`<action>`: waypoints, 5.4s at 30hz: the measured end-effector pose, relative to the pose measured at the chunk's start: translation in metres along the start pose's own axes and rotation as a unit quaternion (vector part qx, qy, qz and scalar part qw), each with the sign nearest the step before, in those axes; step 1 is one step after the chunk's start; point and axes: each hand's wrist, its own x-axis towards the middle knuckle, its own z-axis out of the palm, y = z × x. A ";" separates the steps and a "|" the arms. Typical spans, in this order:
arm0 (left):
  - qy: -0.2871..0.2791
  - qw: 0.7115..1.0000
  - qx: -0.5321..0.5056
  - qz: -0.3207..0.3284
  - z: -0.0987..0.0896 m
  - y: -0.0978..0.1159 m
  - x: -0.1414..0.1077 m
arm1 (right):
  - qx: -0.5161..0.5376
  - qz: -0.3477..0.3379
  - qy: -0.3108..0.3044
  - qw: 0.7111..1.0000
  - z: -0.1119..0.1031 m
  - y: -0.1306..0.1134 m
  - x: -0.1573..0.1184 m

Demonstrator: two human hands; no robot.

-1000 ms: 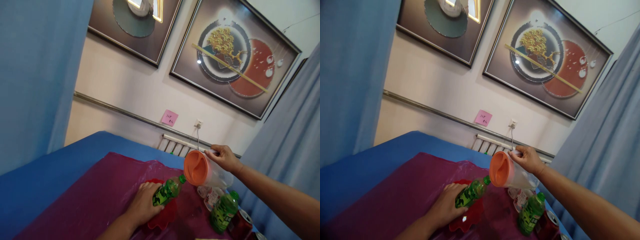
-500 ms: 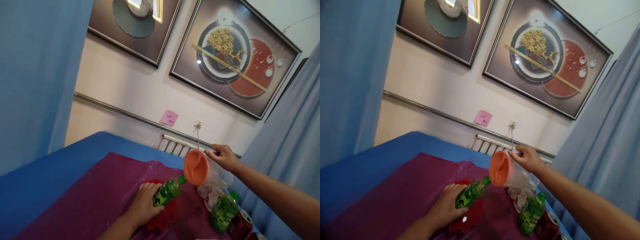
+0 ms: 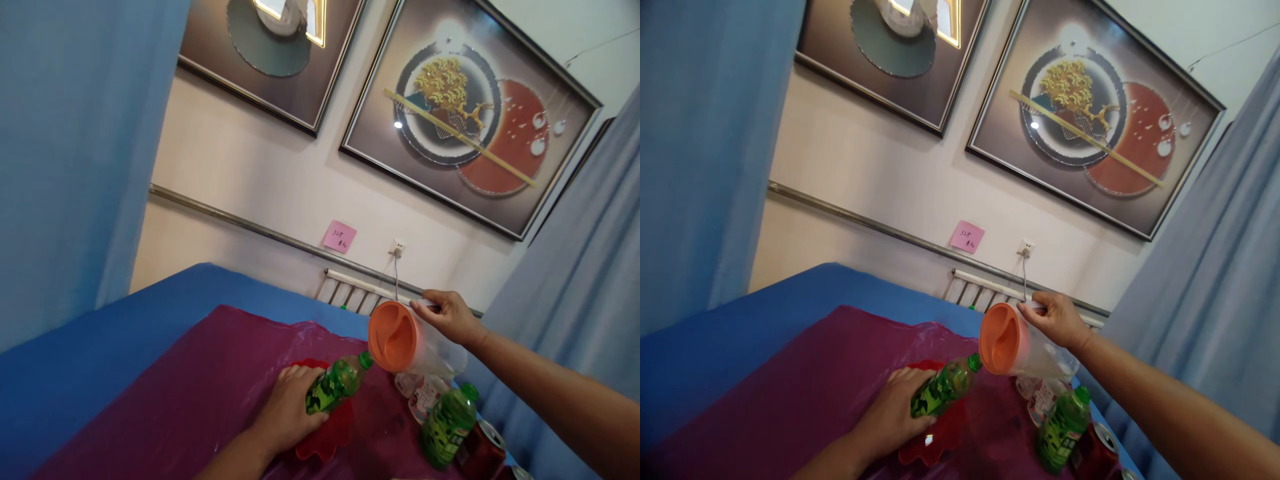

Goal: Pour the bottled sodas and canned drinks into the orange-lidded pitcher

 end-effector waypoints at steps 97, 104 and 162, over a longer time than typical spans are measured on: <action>-0.002 1.000 -0.003 0.000 0.001 -0.001 0.000 | 0.007 0.007 -0.022 1.000 -0.002 0.003 -0.005; 0.005 1.000 -0.001 0.002 0.004 -0.003 -0.001 | 0.011 0.011 -0.014 1.000 -0.002 0.002 -0.005; 0.003 1.000 -0.003 0.000 0.004 -0.002 -0.002 | -0.003 0.002 -0.021 1.000 -0.002 0.000 -0.005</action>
